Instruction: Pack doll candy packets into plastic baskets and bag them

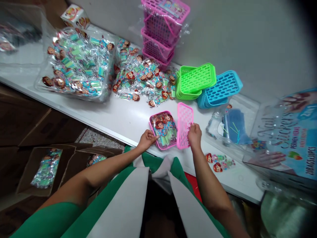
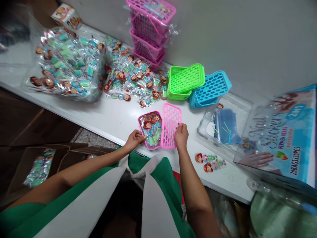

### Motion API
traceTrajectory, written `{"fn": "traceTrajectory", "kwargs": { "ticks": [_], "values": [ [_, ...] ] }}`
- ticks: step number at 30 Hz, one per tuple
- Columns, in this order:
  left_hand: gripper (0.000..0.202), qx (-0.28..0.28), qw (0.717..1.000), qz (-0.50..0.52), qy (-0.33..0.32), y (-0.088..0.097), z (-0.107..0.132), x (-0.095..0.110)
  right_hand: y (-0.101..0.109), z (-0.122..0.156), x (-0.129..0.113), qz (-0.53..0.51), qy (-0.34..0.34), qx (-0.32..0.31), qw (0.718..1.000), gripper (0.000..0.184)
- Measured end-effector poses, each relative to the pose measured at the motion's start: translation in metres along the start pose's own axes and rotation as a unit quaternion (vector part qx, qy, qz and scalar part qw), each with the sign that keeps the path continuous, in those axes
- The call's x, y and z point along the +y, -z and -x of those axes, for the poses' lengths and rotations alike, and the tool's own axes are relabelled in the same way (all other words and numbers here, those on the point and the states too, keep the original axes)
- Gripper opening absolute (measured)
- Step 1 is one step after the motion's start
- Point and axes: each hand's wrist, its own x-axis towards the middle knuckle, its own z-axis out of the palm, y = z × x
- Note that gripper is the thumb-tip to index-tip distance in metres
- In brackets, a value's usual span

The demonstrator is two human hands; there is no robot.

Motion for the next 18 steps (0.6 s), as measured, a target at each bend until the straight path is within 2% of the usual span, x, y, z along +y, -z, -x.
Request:
{"fn": "traceTrajectory", "kwargs": {
  "ticks": [4,6,11,18],
  "values": [
    [0.053,0.010,1.000,0.003,-0.001,-0.001,0.000,-0.002,-0.016,0.023,-0.009,0.043,0.117,-0.027,0.992,0.035],
    [0.051,0.004,1.000,0.002,0.002,-0.001,0.003,0.000,-0.021,0.031,-0.014,0.061,0.145,-0.031,0.987,0.034],
    [0.047,-0.017,1.000,-0.014,0.000,-0.001,0.009,0.006,-0.025,0.040,-0.021,0.127,0.145,-0.033,0.981,0.036],
    [0.046,0.009,0.999,-0.035,-0.024,-0.006,0.007,0.001,-0.038,0.042,-0.025,0.200,0.141,-0.004,0.970,0.036]
  ]
}}
